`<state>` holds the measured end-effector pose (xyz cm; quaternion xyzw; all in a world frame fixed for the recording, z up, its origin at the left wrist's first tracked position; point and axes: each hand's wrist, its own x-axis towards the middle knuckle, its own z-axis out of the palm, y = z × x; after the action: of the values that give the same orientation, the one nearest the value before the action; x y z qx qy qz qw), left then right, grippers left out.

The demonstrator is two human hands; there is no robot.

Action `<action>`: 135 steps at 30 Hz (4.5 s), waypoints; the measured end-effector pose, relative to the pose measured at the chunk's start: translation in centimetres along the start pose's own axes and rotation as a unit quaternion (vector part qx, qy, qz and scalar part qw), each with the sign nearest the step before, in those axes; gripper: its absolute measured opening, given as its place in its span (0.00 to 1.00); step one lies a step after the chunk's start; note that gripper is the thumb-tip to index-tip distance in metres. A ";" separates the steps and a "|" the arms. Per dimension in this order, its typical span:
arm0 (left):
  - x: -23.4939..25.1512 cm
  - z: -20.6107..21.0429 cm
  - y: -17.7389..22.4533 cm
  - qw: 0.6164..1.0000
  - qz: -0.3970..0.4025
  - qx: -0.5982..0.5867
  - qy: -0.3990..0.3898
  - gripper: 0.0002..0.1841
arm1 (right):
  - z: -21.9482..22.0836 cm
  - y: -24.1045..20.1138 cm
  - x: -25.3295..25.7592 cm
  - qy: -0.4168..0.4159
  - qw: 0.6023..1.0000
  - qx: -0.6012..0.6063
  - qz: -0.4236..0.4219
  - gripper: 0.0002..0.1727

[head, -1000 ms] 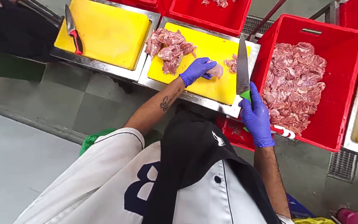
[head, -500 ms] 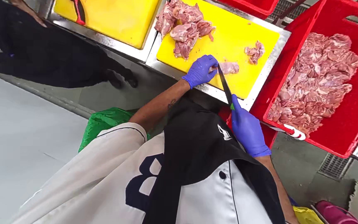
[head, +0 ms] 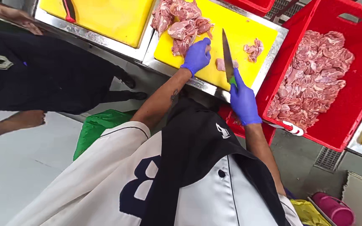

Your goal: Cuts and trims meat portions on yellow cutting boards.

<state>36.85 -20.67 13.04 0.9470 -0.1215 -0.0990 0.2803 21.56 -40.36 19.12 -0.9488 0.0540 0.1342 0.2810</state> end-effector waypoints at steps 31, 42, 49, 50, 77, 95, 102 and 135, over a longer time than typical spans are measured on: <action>1.7 5.0 3.7 0.973 0.216 -0.050 -0.070 0.12 | -1.5 2.5 -6.3 -0.041 0.990 -0.121 0.057 0.31; 0.9 1.0 1.5 0.950 0.268 0.000 -0.157 0.25 | -3.4 3.2 3.4 0.069 0.997 0.017 0.012 0.33; 3.6 -0.5 3.1 0.964 0.176 -0.037 -0.194 0.23 | -4.5 6.5 1.6 0.068 0.984 0.158 0.045 0.30; 3.9 -0.1 4.0 0.956 0.197 -0.035 -0.213 0.25 | -4.5 6.7 1.2 0.072 0.980 0.179 0.047 0.31; 0.1 -8.8 -11.1 0.990 0.034 0.014 0.135 0.28 | -3.6 12.3 -1.0 -0.053 0.997 0.017 -0.048 0.28; 5.0 -12.3 6.6 0.885 0.027 -0.456 -0.093 0.14 | -2.7 10.0 1.4 -0.012 0.983 0.162 0.082 0.30; 6.8 -12.5 9.0 0.887 0.246 -0.377 -0.101 0.11 | -2.8 10.0 1.0 -0.024 0.974 0.205 0.094 0.30; 0.1 2.2 0.4 0.956 0.283 0.050 -0.059 0.13 | 1.2 4.7 -9.0 -0.048 0.998 -0.045 0.026 0.31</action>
<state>36.33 -22.17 11.45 0.8792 -0.4058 -0.0654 0.2410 11.82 -43.40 18.27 -0.9512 0.0589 0.1887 0.2369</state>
